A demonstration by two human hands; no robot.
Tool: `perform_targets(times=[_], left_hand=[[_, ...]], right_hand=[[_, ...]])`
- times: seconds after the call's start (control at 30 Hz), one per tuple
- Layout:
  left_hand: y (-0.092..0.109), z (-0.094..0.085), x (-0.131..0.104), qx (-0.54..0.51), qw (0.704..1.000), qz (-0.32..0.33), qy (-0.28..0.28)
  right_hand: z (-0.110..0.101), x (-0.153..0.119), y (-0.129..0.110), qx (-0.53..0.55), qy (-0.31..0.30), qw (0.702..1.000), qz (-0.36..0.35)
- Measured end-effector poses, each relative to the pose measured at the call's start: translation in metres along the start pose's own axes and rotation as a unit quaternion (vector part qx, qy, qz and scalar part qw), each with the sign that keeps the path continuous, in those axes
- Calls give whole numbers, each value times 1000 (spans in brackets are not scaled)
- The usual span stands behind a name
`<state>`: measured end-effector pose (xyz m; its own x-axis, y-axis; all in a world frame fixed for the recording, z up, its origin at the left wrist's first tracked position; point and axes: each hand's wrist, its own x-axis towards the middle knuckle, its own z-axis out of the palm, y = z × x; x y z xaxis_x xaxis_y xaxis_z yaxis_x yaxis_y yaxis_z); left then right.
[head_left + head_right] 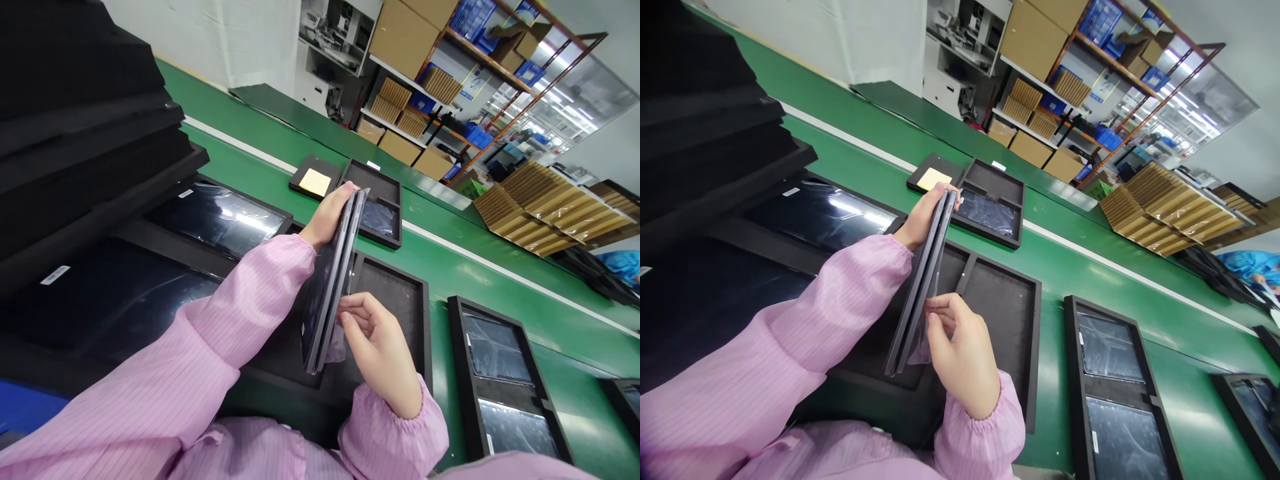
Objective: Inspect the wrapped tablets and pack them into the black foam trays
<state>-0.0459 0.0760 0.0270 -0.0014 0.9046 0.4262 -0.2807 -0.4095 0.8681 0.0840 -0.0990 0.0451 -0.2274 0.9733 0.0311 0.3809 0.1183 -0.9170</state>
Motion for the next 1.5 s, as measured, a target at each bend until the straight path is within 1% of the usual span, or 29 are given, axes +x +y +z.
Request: perform_targets(times=[0.27, 0.47, 0.87, 1.07, 1.2, 1.4, 1.5], left_hand=[[-5, 1, 1, -3, 1000, 10, 7], [-6, 2, 2, 5, 1000, 1, 13], [11, 6, -8, 5, 1000, -11, 11], [17, 7, -12, 6, 1000, -1, -7], [13, 7, -10, 5, 1000, -4, -5], [-3, 2, 1, 4, 999, -24, 39], [-7, 1, 2, 9, 998, -19, 52]], right_hand=[[0, 1, -2, 23, 14, 1000, 15], [0, 2, -5, 25, 25, 999, 24], [-1, 1, -6, 5, 32, 999, 29], [-1, 0, -7, -2, 29, 999, 29], [-2, 1, -5, 3, 30, 999, 32], [2, 6, 3, 35, 35, 999, 13], [3, 7, 5, 44, 35, 998, 12]])
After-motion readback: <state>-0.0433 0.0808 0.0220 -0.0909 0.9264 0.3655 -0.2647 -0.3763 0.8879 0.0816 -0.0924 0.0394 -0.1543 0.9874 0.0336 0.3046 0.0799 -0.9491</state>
